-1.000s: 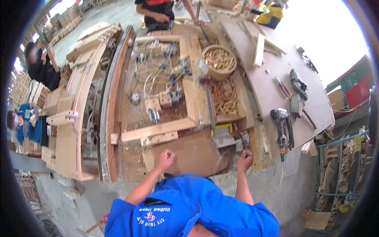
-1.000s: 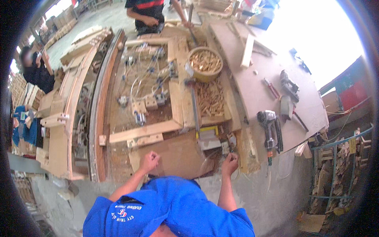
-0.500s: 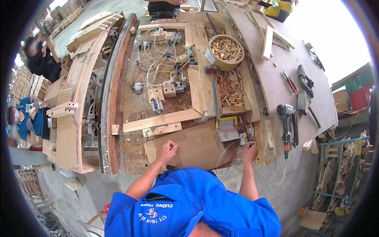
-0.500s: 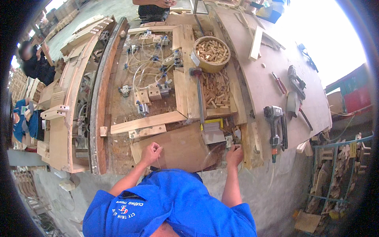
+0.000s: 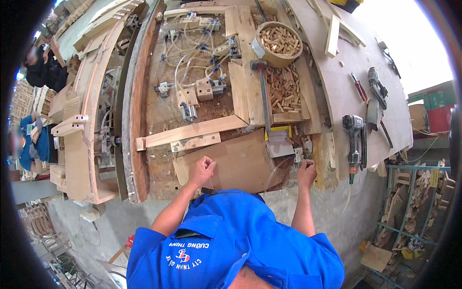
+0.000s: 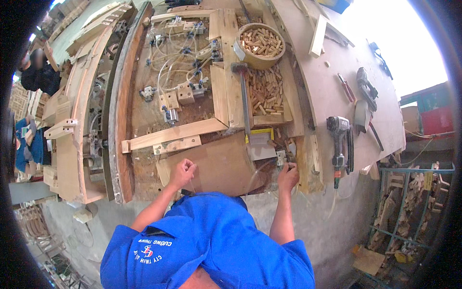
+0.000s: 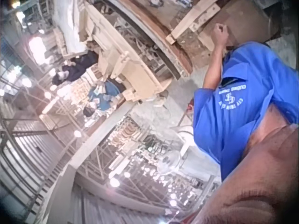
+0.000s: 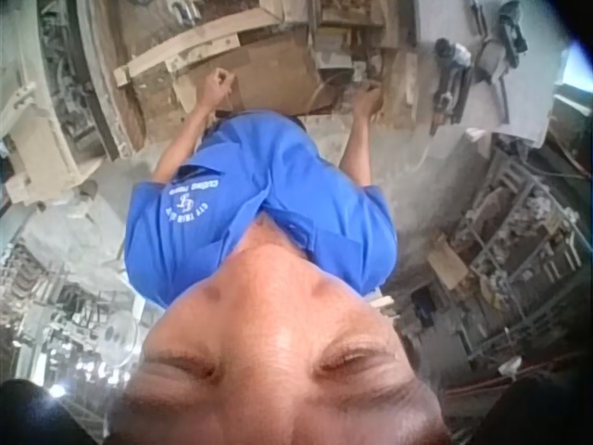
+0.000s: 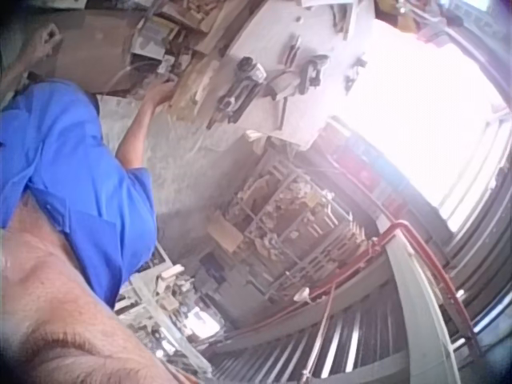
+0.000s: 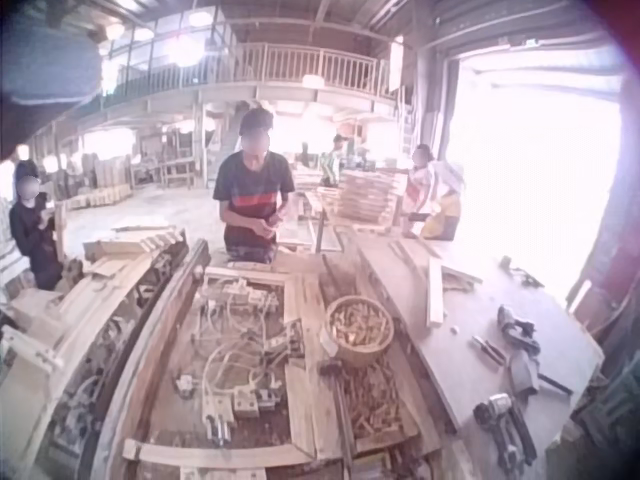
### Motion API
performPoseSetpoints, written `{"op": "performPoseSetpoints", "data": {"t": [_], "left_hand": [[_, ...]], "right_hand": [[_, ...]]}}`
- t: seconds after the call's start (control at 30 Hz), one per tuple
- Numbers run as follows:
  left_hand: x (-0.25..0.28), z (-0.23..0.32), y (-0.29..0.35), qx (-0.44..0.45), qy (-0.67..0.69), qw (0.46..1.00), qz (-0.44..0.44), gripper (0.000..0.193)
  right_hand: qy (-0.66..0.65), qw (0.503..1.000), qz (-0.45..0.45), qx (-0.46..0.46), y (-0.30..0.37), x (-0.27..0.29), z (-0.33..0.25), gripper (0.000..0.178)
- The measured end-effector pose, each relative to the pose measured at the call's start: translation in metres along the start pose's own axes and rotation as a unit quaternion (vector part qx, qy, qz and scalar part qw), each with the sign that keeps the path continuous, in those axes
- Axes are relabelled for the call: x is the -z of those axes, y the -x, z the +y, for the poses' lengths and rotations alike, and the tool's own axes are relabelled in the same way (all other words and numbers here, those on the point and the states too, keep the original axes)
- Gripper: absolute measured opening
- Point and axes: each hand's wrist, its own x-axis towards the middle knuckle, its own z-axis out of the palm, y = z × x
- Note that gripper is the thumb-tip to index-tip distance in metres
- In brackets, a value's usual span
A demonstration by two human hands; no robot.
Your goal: The person assembles wooden furniture components at a workbench. They insert wooden dowels into pre-drilled holes, align the pieces, and use a hammer to tap them together. They also use a pneumatic nail gun to secure the joints. The person repeats this process for multiple components.
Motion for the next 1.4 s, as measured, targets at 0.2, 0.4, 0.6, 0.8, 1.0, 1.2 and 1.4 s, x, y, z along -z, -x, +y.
{"op": "performPoseSetpoints", "data": {"t": [0.2, 0.4, 0.6, 0.8, 1.0, 1.2, 1.4], "left_hand": [[0.003, 0.005, 0.0, 0.0, -0.014, 1.0, -0.001, 0.027], [0.002, 0.001, -0.002, 0.013, -0.005, 1.0, -0.007, 0.027], [0.002, 0.001, -0.003, 0.022, -0.014, 1.0, -0.011, 0.027], [0.009, 0.008, -0.002, 0.005, -0.033, 0.999, -0.044, 0.027], [0.043, 0.034, -0.006, -0.083, -0.057, 0.995, -0.022, 0.025], [0.126, 0.05, -0.076, -0.084, 0.063, 0.987, 0.12, 0.019], [0.221, 0.04, -0.179, -0.09, -0.055, 0.927, 0.359, 0.035]], "right_hand": [[-0.017, 1.0, -0.006, -0.011, 0.002, -0.001, -0.002, 0.015], [-0.019, 0.999, -0.021, -0.023, 0.003, 0.006, -0.009, 0.015], [-0.012, 0.999, -0.023, -0.034, 0.001, 0.005, -0.008, 0.016], [-0.026, 0.999, -0.014, -0.024, 0.0, 0.003, -0.007, 0.018], [-0.038, 0.998, 0.012, -0.048, 0.003, 0.003, -0.01, 0.03], [-0.035, 0.996, 0.017, -0.076, 0.005, 0.002, -0.011, 0.037], [-0.159, 0.974, -0.026, -0.161, 0.0, -0.005, -0.006, 0.038]]}}
